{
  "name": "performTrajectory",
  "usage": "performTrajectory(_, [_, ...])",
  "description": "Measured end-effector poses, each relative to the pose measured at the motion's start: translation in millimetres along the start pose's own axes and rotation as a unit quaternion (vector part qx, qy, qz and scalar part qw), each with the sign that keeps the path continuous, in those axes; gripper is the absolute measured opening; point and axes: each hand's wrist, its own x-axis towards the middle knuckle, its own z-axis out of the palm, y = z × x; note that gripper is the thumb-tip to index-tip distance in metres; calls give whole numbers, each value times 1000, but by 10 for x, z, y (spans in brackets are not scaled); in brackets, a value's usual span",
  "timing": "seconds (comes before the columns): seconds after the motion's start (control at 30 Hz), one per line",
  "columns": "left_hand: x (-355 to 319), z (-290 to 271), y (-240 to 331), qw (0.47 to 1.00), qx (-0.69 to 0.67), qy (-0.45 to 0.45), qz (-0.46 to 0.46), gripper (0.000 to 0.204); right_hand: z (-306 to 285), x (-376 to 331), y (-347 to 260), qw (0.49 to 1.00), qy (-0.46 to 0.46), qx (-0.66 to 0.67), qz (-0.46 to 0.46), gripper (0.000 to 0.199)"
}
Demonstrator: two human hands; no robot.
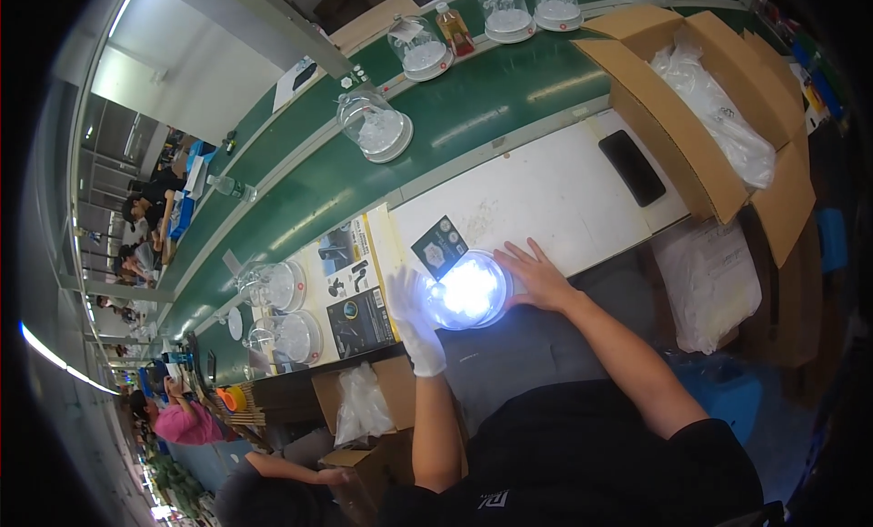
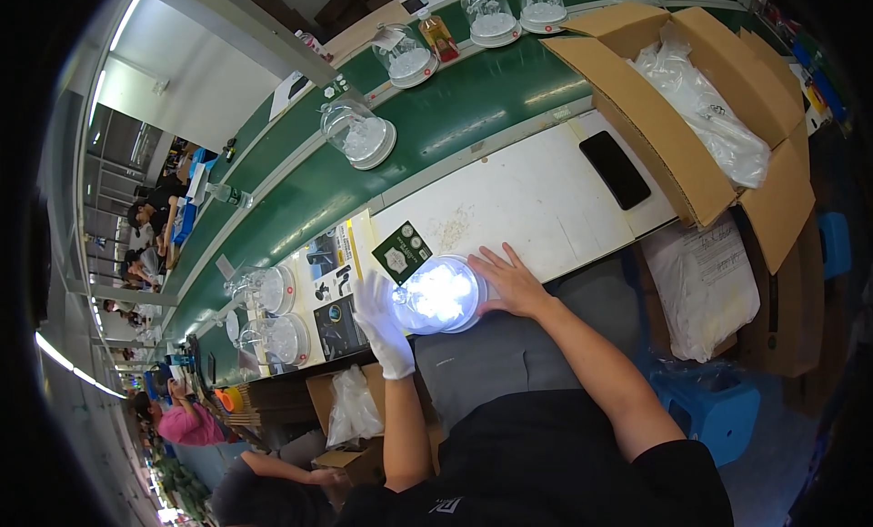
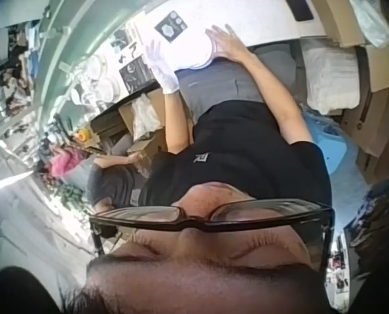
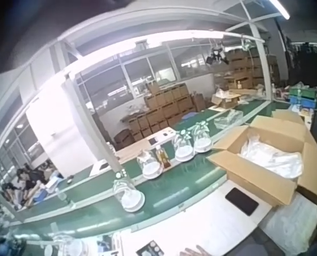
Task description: Packing decorative LED light fixtures into a cardboard box on an assembly line.
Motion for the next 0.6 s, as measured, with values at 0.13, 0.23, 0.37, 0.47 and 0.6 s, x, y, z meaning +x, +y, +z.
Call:
performTrajectory(0.13, [47,86,304,921,338,-53,188,50,-5,-3,30,1000,-5,-1,-2,101])
performTrajectory(0.23, [171,210,236,882,417,-75,208,32,1,-5,24,1000,-9,1,-6,101])
performTrajectory(0.37, [267,219,279,915,395,-61,50,22,3,10,8,1000,0,23,-10,101])
performTrajectory(0.47, [430,91,372,942,333,-23,-45,28,-15,-25,42,997,15,75,23,90])
performTrajectory(0.6, [578,-601,246,986,127,75,-72,28,105,-7,51,980,63,180,49,75])
